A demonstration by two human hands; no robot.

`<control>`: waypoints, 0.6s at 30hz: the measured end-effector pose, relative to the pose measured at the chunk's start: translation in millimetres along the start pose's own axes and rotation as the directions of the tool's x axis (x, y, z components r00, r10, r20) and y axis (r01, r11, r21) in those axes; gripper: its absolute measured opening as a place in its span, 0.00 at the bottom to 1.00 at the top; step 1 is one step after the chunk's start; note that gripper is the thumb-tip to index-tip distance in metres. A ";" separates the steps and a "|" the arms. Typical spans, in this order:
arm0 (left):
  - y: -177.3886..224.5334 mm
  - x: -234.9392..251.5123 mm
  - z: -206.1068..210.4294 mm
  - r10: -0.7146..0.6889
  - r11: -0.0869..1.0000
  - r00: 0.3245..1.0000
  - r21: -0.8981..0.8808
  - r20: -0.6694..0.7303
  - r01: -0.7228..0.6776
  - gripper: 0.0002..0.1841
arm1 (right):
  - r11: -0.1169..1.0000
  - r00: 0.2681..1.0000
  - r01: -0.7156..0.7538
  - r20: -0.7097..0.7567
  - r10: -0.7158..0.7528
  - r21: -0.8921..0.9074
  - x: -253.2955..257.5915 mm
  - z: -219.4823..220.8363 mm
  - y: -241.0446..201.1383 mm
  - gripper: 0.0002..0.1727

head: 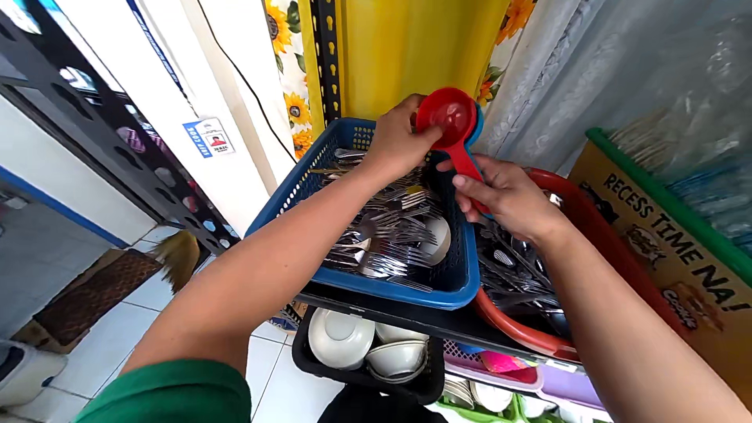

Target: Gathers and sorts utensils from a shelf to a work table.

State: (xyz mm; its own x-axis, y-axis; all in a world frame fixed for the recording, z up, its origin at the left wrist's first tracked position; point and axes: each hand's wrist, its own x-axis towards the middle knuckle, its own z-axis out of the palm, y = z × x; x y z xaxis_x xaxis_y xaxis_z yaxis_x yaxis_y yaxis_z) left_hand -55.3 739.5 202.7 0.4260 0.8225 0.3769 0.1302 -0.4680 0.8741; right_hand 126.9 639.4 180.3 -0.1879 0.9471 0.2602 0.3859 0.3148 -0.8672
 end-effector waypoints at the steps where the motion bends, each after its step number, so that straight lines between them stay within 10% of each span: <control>1: -1.0 0.0 3.1 -0.087 0.985 0.993 -0.143 0.085 0.098 0.24 | 1.000 0.999 0.022 -0.025 -0.022 0.007 0.7 1.2 1.3 0.15; 6: -5.5 -8.9 18.1 -0.011 0.920 0.805 -0.309 0.593 0.240 0.28 | 0.999 0.997 0.048 -0.057 -0.047 0.008 4.3 1.5 2.6 0.08; 12: -0.7 -19.4 42.2 0.070 0.856 0.926 -0.500 0.372 0.136 0.09 | 0.858 0.990 0.086 -0.052 -0.130 -0.507 -9.3 -12.4 -14.7 0.25; 18: 13.0 -30.6 45.7 0.296 0.889 0.829 -0.455 0.475 -0.056 0.20 | 0.695 0.901 -0.024 -0.318 -0.297 -0.718 -131.4 13.6 -0.6 0.31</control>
State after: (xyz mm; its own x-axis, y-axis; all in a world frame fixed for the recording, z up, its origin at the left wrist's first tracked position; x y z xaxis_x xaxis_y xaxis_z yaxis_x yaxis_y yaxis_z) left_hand -25.7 693.4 188.5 0.8170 0.3895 0.4253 -0.3158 -0.3151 0.8950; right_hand 139.1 513.9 140.8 0.0033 0.7794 0.6265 0.9217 0.2406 -0.3042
